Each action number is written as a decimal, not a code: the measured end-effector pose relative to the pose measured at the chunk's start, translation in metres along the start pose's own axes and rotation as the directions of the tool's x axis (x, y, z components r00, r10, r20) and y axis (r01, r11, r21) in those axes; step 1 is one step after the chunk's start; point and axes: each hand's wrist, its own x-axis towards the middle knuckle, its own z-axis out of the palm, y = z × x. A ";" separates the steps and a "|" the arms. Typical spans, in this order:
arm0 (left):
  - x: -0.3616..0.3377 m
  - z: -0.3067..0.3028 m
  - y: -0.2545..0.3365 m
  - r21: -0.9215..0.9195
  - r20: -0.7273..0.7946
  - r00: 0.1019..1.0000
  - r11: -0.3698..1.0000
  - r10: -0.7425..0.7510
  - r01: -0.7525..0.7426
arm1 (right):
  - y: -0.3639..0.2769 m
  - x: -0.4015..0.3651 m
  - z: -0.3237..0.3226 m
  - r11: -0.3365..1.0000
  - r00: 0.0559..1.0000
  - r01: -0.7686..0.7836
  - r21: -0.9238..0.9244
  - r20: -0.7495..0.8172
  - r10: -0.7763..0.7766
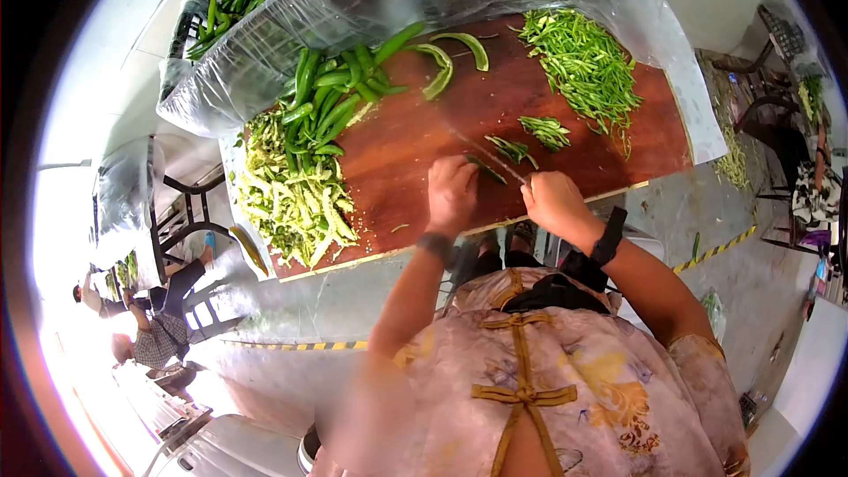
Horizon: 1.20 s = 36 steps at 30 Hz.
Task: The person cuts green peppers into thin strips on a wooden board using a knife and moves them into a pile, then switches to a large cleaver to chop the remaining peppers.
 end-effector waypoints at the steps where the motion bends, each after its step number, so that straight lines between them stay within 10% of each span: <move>1: 0.001 -0.002 0.002 0.015 -0.033 0.999 0.999 -0.032 0.033 | -0.003 -0.005 0.001 1.000 1.000 -0.004 0.002 -0.001 0.004; 24: -0.001 0.004 -0.005 -0.018 0.021 1.000 1.000 -0.013 0.013 | -0.003 -0.003 0.005 0.999 0.994 0.002 -0.047 0.113 0.003; 31: 0.029 -0.032 0.007 0.124 -0.189 0.981 0.990 -0.044 0.069 | 0.001 0.001 0.004 1.000 0.989 0.016 -0.023 0.148 -0.012; 36: 0.048 -0.033 -0.007 0.195 0.110 0.988 0.972 0.112 -0.132 | -0.006 0.004 -0.002 0.997 0.977 -0.007 -0.073 0.214 0.022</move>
